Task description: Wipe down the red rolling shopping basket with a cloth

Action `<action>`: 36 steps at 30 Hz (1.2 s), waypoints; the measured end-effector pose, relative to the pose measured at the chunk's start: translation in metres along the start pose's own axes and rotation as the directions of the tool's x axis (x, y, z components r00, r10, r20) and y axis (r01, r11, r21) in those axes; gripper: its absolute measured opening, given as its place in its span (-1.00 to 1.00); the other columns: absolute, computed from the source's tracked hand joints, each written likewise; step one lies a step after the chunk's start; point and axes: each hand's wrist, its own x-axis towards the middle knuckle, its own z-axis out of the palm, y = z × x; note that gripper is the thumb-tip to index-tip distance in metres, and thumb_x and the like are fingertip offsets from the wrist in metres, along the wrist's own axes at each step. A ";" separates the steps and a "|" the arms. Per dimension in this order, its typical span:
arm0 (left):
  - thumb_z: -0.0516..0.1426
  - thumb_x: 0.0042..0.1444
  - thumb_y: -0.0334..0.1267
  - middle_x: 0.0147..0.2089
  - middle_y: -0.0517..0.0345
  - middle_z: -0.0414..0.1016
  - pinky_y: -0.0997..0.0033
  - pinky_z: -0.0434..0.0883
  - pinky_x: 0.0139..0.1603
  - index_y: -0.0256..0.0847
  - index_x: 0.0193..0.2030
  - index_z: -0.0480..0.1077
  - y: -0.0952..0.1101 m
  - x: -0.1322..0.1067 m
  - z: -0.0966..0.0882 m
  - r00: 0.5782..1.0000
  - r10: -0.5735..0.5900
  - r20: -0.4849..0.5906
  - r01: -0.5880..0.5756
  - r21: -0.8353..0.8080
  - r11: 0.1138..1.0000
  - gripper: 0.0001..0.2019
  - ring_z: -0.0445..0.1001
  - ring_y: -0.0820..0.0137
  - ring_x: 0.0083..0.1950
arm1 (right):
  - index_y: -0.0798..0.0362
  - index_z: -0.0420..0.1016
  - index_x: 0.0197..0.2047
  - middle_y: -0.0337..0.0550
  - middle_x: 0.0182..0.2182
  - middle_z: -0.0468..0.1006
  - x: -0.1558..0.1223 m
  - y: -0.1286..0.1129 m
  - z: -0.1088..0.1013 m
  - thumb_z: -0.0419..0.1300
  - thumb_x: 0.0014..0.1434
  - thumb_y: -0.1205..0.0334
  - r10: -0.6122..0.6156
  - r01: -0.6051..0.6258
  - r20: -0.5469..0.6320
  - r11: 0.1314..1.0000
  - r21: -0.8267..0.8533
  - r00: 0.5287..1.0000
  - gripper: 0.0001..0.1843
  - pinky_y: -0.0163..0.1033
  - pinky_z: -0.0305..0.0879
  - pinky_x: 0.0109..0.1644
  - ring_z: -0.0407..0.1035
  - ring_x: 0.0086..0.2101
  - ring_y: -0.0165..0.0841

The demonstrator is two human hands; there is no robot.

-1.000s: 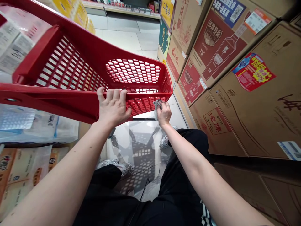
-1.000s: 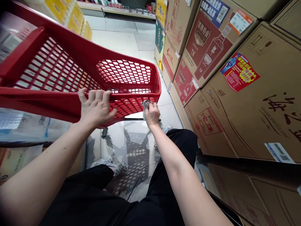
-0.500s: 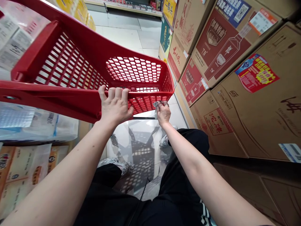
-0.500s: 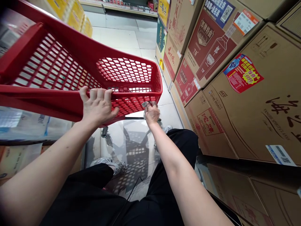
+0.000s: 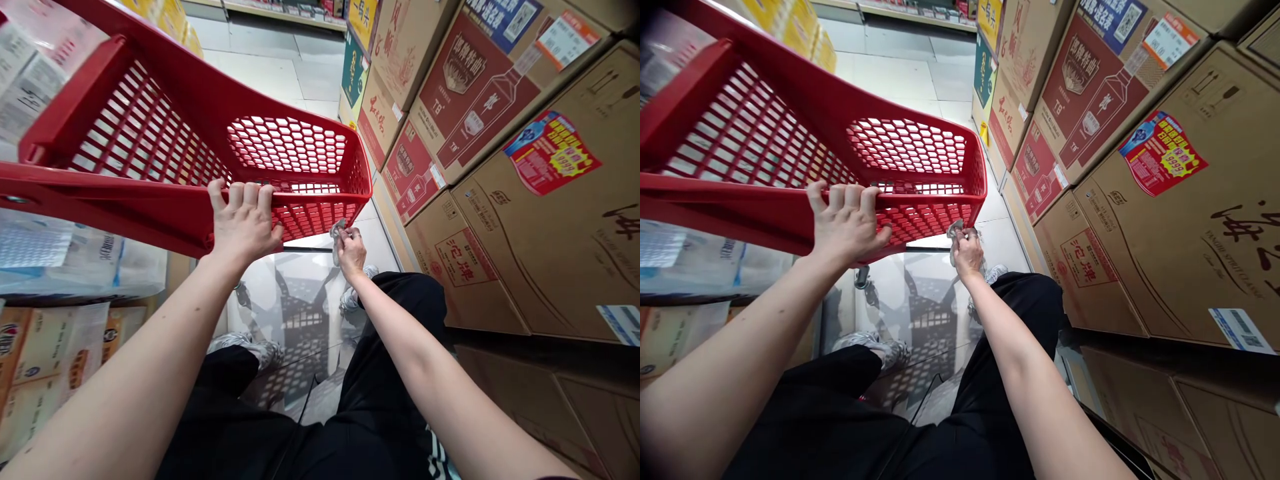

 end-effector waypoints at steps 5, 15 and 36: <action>0.12 -0.06 -0.12 0.26 -0.11 0.17 -0.25 -0.33 0.38 -0.12 0.26 0.09 0.002 0.001 -0.001 1.000 -0.005 0.008 0.006 -0.025 1.000 -0.31 -0.03 -0.08 0.37 | 0.03 0.53 -0.01 -0.03 -0.01 0.44 0.031 -0.013 -0.001 -0.07 0.39 0.20 0.022 -0.023 -0.013 1.000 -0.014 1.000 -0.65 -0.23 0.26 0.07 0.31 -0.02 -0.31; -0.02 0.06 -0.01 0.24 -0.03 0.22 -0.28 -0.27 0.34 -0.33 0.18 0.17 0.005 0.002 -0.003 1.000 0.008 -0.001 -0.008 -0.019 1.000 -0.41 -0.06 -0.06 0.38 | -0.02 0.50 0.07 -0.06 -0.02 0.43 -0.003 0.016 -0.005 0.03 0.32 0.25 -0.012 0.012 0.073 1.000 -0.009 0.997 -0.67 -0.30 0.29 -0.08 0.34 -0.08 -0.32; 0.13 -0.05 -0.06 0.19 -0.05 0.24 -0.32 -0.22 0.31 -0.15 0.24 0.10 0.005 0.002 -0.002 1.000 0.008 -0.013 -0.008 0.003 1.000 -0.32 0.00 -0.05 0.34 | 0.04 0.49 0.03 -0.02 0.06 0.40 0.036 0.002 -0.021 -0.03 0.33 0.28 0.015 -0.015 0.018 1.000 0.005 1.000 -0.67 -0.26 0.27 0.01 0.30 0.02 -0.26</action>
